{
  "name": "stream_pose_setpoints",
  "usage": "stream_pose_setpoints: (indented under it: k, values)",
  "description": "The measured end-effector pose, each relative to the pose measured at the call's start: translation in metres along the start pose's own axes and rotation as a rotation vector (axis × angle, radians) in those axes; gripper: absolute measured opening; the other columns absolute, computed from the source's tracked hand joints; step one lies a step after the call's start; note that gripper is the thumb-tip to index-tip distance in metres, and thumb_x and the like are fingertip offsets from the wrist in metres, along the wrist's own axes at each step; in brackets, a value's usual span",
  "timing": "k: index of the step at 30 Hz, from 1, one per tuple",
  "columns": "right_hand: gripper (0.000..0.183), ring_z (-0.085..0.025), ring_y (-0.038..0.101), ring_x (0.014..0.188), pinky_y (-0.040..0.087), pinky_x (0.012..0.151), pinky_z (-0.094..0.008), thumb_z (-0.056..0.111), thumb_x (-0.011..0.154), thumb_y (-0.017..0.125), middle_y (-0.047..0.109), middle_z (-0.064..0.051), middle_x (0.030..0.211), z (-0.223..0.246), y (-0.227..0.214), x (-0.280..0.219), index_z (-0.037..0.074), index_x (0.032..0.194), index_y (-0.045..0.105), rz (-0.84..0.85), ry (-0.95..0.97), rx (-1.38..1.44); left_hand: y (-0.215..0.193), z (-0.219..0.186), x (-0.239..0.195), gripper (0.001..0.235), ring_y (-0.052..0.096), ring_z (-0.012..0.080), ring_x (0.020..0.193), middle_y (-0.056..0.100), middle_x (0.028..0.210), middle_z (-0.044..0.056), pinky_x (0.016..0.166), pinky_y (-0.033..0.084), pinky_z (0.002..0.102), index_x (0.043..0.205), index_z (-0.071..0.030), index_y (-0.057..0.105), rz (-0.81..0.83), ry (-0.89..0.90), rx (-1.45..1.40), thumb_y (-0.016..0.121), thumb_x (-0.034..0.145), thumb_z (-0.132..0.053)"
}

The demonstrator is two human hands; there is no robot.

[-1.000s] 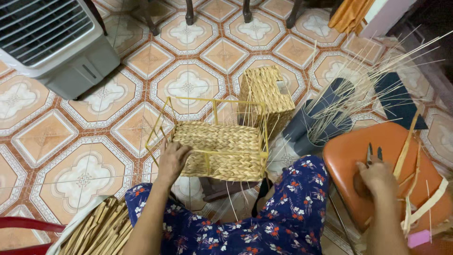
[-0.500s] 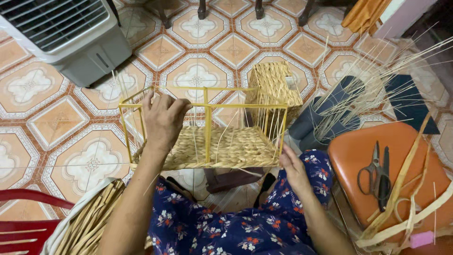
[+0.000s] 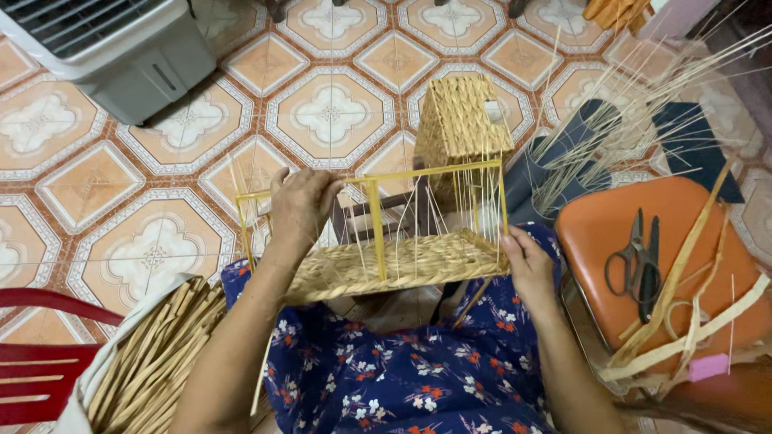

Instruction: The person retrieves a pair of scissors, walks to a work area, and sits on the floor to weave a basket. They interlace thin wooden strips through a rectangular frame, repeatedly pulling and adjusting the strips to build up the basket walls.

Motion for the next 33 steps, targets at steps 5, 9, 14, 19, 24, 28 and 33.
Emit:
stream_pose_setpoints:
  k: [5, 9, 14, 19, 24, 28, 33]
  values:
    - [0.035, -0.016, 0.071, 0.088, 0.052, 0.078, -0.030, 0.030, 0.104, 0.059, 0.075, -0.015, 0.097, -0.027, 0.007, 0.007, 0.004, 0.125, 0.070, -0.048, -0.101, -0.167, 0.050, 0.023, 0.005, 0.016, 0.071, 0.0263, 0.088, 0.075, 0.099, 0.010, 0.107, 0.051, 0.051, 0.105, -0.015, 0.080, 0.217, -0.085, -0.144, 0.075, 0.097, -0.027]
    - [0.031, -0.016, 0.069, 0.082, 0.052, 0.074, -0.030, 0.029, 0.106, 0.060, 0.073, -0.014, 0.092, -0.047, 0.015, 0.015, 0.004, 0.120, 0.073, -0.031, -0.125, -0.216, 0.042, 0.026, -0.006, 0.023, 0.069, 0.0336, 0.112, 0.068, 0.132, 0.017, 0.095, 0.056, 0.045, 0.117, -0.013, 0.078, 0.306, -0.181, -0.307, 0.072, 0.096, -0.022]
    - [0.031, -0.013, 0.065, 0.077, 0.051, 0.071, -0.028, 0.029, 0.108, 0.060, 0.072, -0.012, 0.085, -0.065, 0.022, 0.032, 0.004, 0.120, 0.074, -0.028, -0.105, -0.134, -0.053, 0.019, -0.022, 0.021, 0.070, 0.0223, 0.119, 0.073, 0.127, 0.014, 0.104, 0.060, 0.037, 0.129, -0.007, 0.071, -0.006, -0.253, -0.678, 0.061, 0.111, -0.005]
    - [0.033, -0.009, 0.066, 0.077, 0.050, 0.069, -0.023, 0.029, 0.110, 0.056, 0.074, -0.006, 0.089, -0.084, 0.023, 0.042, 0.004, 0.121, 0.074, 0.019, -0.053, 0.061, -0.173, 0.032, -0.084, 0.020, 0.076, 0.0238, 0.100, 0.073, 0.122, 0.019, 0.091, 0.065, 0.038, 0.130, 0.000, 0.068, -0.659, -0.262, -0.822, 0.060, 0.116, -0.012]
    - [0.035, -0.010, 0.066, 0.081, 0.051, 0.074, -0.023, 0.030, 0.112, 0.056, 0.073, -0.007, 0.092, -0.090, 0.027, 0.044, 0.002, 0.123, 0.074, 0.025, -0.016, 0.134, -0.178, 0.058, -0.151, 0.017, 0.070, 0.0176, 0.089, 0.071, 0.112, 0.014, 0.084, 0.062, 0.033, 0.128, 0.002, 0.064, -0.762, -0.494, -0.794, 0.063, 0.118, -0.011]
    - [0.040, -0.015, 0.069, 0.083, 0.055, 0.074, -0.029, 0.035, 0.109, 0.051, 0.074, -0.007, 0.097, -0.097, 0.026, 0.041, 0.005, 0.129, 0.069, 0.120, 0.289, 0.352, -0.100, 0.054, -0.181, 0.037, 0.066, 0.0150, 0.110, 0.066, 0.125, 0.008, 0.096, 0.057, 0.030, 0.136, -0.003, 0.060, -0.086, -0.931, -0.688, 0.066, 0.100, -0.006]
    - [0.040, -0.018, 0.067, 0.108, 0.057, 0.092, -0.036, 0.022, 0.106, 0.052, 0.068, -0.008, 0.122, -0.105, 0.011, 0.027, 0.006, 0.142, 0.056, 0.201, 0.349, 0.719, -0.061, -0.002, -0.178, 0.035, 0.061, 0.0266, 0.116, 0.062, 0.128, 0.017, 0.100, 0.050, 0.038, 0.133, 0.002, 0.062, -0.132, -0.525, -0.257, 0.070, 0.099, -0.001]
Point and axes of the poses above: each hand's wrist, its own x-axis towards the middle knuckle, its own y-axis out of the palm, z = x × y, the point moved 4 cm from there along x, towards the middle knuckle
